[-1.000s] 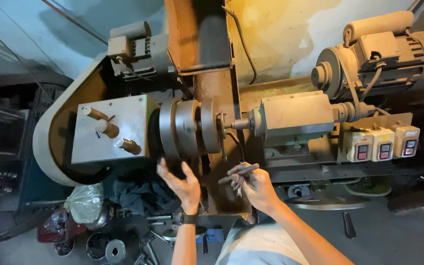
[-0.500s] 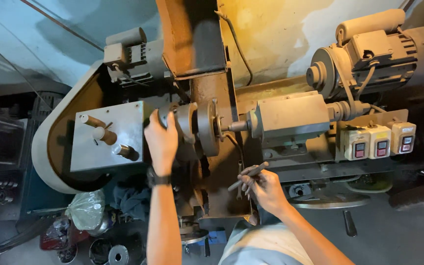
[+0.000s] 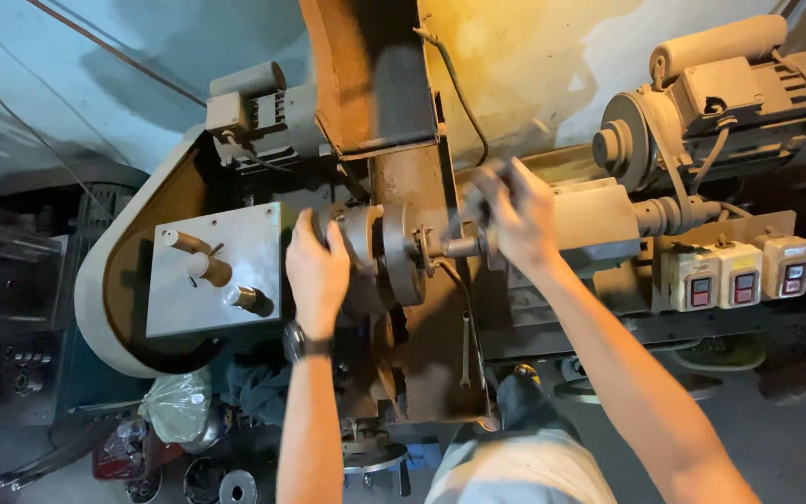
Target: The person is operating a metal lathe, adjusting the chuck and machine settings to process a metal part.
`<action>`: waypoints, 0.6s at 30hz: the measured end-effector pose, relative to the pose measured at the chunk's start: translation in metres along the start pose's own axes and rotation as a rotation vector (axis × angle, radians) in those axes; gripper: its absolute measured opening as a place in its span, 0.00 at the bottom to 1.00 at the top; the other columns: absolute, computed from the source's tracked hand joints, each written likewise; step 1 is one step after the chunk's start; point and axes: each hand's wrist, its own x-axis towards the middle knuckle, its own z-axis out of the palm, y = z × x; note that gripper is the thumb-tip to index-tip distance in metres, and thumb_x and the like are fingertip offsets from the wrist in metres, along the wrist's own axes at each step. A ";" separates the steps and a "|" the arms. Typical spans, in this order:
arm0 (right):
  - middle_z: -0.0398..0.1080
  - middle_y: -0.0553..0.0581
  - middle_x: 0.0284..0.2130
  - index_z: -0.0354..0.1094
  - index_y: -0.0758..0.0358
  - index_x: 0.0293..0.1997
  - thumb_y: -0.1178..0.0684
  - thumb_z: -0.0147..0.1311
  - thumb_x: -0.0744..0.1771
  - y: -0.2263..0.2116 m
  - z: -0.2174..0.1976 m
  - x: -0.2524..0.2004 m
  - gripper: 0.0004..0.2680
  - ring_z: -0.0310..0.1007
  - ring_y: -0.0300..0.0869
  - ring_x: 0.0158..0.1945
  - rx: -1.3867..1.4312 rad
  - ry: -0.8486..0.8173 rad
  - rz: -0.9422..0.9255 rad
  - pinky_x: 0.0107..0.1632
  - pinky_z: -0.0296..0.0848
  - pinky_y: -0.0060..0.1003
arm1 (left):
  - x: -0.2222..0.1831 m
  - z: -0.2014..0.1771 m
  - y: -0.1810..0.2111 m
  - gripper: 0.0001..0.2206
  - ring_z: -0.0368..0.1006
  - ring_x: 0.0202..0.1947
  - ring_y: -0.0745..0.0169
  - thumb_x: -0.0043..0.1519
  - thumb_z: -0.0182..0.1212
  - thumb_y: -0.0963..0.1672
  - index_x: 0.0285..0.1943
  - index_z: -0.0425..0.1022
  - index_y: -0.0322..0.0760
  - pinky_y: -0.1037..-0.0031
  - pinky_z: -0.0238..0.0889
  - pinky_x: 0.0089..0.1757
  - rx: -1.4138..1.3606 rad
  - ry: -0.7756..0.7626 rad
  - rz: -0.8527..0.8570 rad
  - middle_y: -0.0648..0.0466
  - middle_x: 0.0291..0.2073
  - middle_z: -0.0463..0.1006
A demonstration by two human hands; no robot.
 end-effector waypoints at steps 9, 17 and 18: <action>0.72 0.57 0.12 0.69 0.65 0.26 0.56 0.55 0.69 0.031 0.080 0.093 0.10 0.75 0.44 0.15 -0.285 -0.433 0.122 0.17 0.72 0.34 | 0.040 0.023 -0.034 0.24 0.78 0.42 0.23 0.63 0.60 0.52 0.50 0.78 0.22 0.43 0.73 0.41 0.288 -0.445 -0.594 0.26 0.38 0.79; 0.75 0.67 0.19 0.68 0.73 0.29 0.58 0.51 0.70 0.034 0.078 0.104 0.10 0.76 0.46 0.17 -0.197 -0.594 0.253 0.16 0.77 0.37 | 0.048 0.015 -0.021 0.20 0.81 0.35 0.32 0.64 0.61 0.51 0.41 0.80 0.24 0.55 0.75 0.32 0.233 -0.429 -0.565 0.32 0.31 0.80; 0.75 0.67 0.19 0.68 0.73 0.29 0.58 0.51 0.70 0.031 0.081 0.101 0.10 0.76 0.46 0.17 -0.196 -0.590 0.253 0.16 0.77 0.37 | 0.049 0.011 -0.017 0.20 0.81 0.35 0.32 0.64 0.61 0.51 0.41 0.80 0.24 0.55 0.75 0.32 0.234 -0.431 -0.561 0.32 0.31 0.80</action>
